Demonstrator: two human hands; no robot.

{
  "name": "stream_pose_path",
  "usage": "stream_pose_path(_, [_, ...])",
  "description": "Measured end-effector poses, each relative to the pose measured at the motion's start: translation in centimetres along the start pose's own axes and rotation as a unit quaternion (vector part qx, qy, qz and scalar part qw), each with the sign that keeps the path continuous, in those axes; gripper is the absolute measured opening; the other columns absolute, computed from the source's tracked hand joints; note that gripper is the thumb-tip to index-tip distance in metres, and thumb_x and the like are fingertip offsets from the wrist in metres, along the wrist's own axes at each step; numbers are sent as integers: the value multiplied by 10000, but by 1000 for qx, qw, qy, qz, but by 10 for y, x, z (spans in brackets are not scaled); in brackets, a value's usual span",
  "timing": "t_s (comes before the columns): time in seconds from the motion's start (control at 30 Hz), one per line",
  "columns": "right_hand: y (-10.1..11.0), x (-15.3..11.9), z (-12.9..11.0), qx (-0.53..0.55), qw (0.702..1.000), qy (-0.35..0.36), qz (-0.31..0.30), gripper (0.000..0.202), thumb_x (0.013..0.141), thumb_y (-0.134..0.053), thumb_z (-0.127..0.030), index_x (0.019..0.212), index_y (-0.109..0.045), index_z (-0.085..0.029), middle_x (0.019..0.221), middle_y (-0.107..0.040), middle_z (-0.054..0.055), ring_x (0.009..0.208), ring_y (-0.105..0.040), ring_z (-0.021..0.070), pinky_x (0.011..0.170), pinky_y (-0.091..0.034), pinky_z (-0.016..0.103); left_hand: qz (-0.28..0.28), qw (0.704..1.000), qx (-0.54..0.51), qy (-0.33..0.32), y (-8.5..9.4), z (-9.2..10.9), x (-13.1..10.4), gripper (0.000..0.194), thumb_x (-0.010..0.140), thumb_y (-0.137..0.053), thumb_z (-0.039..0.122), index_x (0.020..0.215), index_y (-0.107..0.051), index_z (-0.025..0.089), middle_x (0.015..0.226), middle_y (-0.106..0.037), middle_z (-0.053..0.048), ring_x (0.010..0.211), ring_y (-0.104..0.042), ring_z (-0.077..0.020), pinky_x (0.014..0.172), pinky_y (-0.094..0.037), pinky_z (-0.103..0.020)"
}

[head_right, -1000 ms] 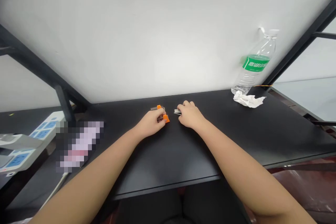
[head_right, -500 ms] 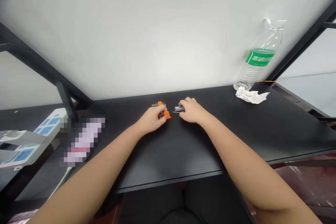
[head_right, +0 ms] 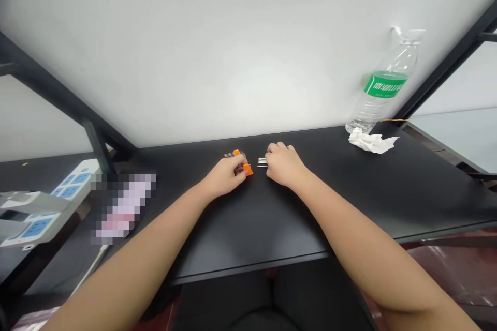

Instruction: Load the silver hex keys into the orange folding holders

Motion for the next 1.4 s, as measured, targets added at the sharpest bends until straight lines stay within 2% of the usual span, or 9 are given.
stream_pose_path(0.27, [9,-4,-6,123,992,20,-1,52,823,-620,-161,803,-622,-210,973,-647,64,856,-589,197,681,-416,309,3,1000,8,-12,-2,-1,0,48,844,-540,190,861,-519,229,757,-599,16,661,-536,-156,626,-410,-290])
stream_pose_path(0.43, [7,-13,-15,153,982,26,-109,161,821,-711,-313,721,-616,-230,838,-654,29,664,-555,167,567,-349,306,-1,1000,6,-11,-3,-2,0,24,866,-544,217,877,-526,228,788,-627,7,688,-563,-164,639,-423,-294])
stream_pose_path(0.53, [0,-16,-25,131,979,41,-152,184,819,-698,-211,679,-579,-221,757,-639,31,609,-526,163,552,-323,308,-3,1000,2,-6,-3,-3,0,27,871,-543,224,876,-518,232,776,-622,12,687,-568,-165,632,-425,-295])
stream_pose_path(0.7, [-6,-8,-18,69,993,17,-95,178,888,-584,-128,732,-622,-203,890,-638,84,701,-556,184,593,-361,313,-4,1000,3,-3,-3,-3,0,38,868,-539,214,867,-507,235,775,-614,18,687,-556,-162,627,-424,-294])
stream_pose_path(0.8, [-4,-2,-3,46,998,5,-29,93,905,-614,-176,936,-695,-210,1119,-610,125,940,-579,258,720,-437,346,-4,1000,8,-5,-3,-2,0,41,868,-539,212,875,-508,237,776,-612,20,689,-552,-161,633,-424,-295])
stream_pose_path(0.9, [-9,5,17,69,997,-30,-11,194,909,-655,-238,1099,-686,-214,1231,-588,136,1087,-549,303,827,-471,391,-8,1000,6,-2,-3,-2,-1,41,872,-539,211,876,-507,237,784,-614,16,702,-555,-165,633,-424,-295])
stream_pose_path(1.17, [-18,13,32,123,992,-18,-17,119,956,-594,-212,965,-711,-192,1070,-656,106,973,-608,237,828,-472,352,-7,1000,-3,5,-2,-2,-1,46,866,-538,211,852,-501,234,764,-603,19,679,-542,-159,622,-420,-292])
stream_pose_path(1.3, [-4,7,19,146,989,-13,33,114,937,-589,-213,936,-702,-197,1049,-667,92,972,-613,228,834,-469,348,-2,1000,-6,2,-2,-2,0,35,859,-545,209,857,-516,227,763,-600,20,680,-547,-155,635,-428,-292])
stream_pose_path(1.4, [-4,4,1,270,963,6,0,97,902,-596,-216,927,-690,-213,947,-691,37,834,-629,170,748,-481,298,4,1000,-12,-5,-2,-2,0,41,879,-559,245,860,-529,224,783,-612,15,704,-555,-157,648,-431,-291])
Point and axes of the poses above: each hand's wrist, its own x-axis towards the middle knuckle, its own y-axis out of the back of the hand, z = x × y, the point moved 6 cm from there along x, towards the middle knuckle
